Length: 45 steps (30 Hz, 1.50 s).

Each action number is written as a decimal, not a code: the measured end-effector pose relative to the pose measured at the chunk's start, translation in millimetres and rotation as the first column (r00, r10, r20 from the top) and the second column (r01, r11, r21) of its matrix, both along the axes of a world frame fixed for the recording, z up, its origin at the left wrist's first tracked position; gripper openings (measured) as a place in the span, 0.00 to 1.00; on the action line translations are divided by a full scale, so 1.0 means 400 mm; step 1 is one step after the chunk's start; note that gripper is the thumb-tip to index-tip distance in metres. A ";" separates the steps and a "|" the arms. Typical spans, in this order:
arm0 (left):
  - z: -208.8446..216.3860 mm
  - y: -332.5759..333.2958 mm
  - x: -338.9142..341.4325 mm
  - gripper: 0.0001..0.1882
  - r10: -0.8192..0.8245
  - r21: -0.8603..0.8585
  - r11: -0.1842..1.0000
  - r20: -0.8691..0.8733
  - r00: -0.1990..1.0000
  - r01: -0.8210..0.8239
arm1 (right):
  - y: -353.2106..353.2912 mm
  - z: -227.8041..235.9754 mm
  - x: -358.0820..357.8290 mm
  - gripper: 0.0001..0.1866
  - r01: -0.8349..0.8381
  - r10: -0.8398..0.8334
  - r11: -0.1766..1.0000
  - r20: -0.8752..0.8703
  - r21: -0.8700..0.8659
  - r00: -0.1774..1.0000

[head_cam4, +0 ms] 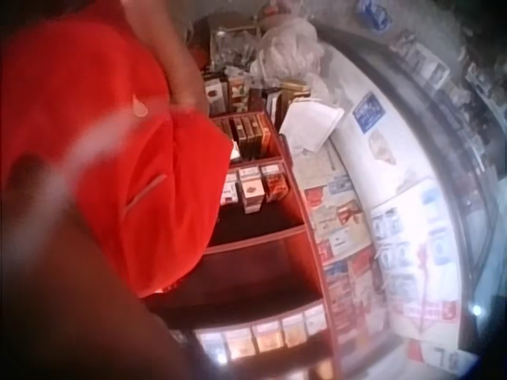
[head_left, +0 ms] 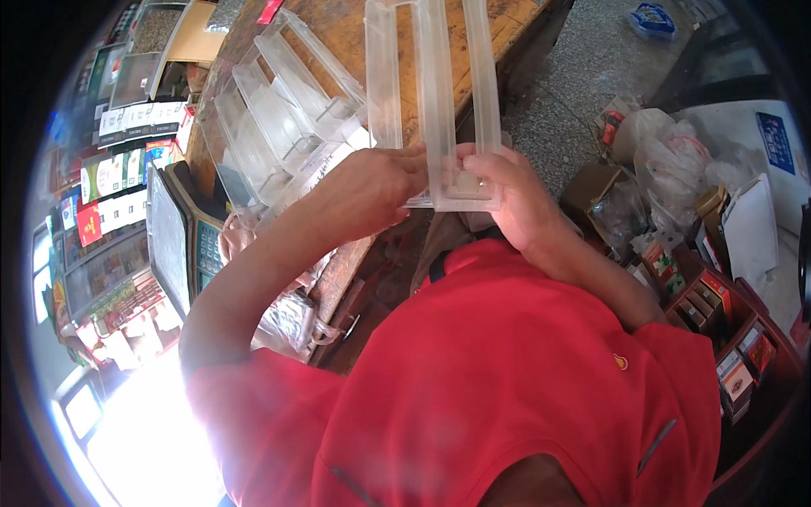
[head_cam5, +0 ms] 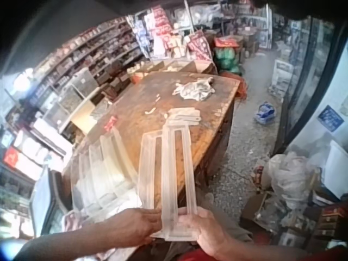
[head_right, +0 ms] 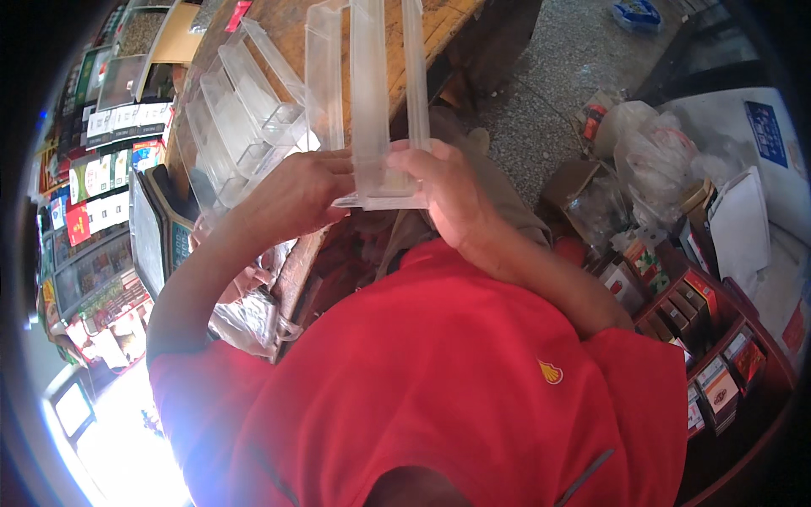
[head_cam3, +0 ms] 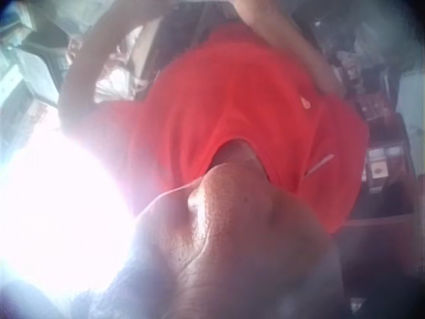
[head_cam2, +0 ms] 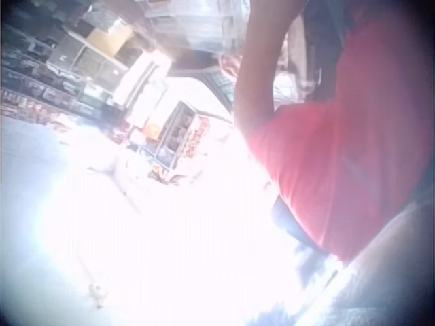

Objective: The person assembles clear plastic containers by hand at a cluttered wooden workbench. They repeatedly pick up container halves, align them, and press them together, then place the assembled units on the table.

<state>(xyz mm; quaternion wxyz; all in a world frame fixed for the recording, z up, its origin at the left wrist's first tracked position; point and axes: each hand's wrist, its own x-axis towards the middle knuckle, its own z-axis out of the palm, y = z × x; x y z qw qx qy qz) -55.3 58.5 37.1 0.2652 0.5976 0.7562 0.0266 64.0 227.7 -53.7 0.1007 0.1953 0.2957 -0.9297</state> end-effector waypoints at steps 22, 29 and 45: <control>-0.005 -0.007 0.050 0.17 0.074 0.276 0.957 0.041 0.996 -0.083 | 0.139 0.060 -0.109 0.29 -0.065 0.124 0.948 -0.173 0.313 0.977; 0.002 -0.045 0.079 0.19 -0.007 0.321 0.947 0.008 1.000 0.004 | 0.191 0.048 -0.281 0.33 0.127 -0.080 0.916 -0.136 0.380 0.987; 0.046 0.219 -0.353 0.23 0.356 0.319 0.898 -0.122 0.926 -0.303 | 0.151 0.085 -0.326 0.19 0.256 -0.261 0.932 -0.013 0.256 0.965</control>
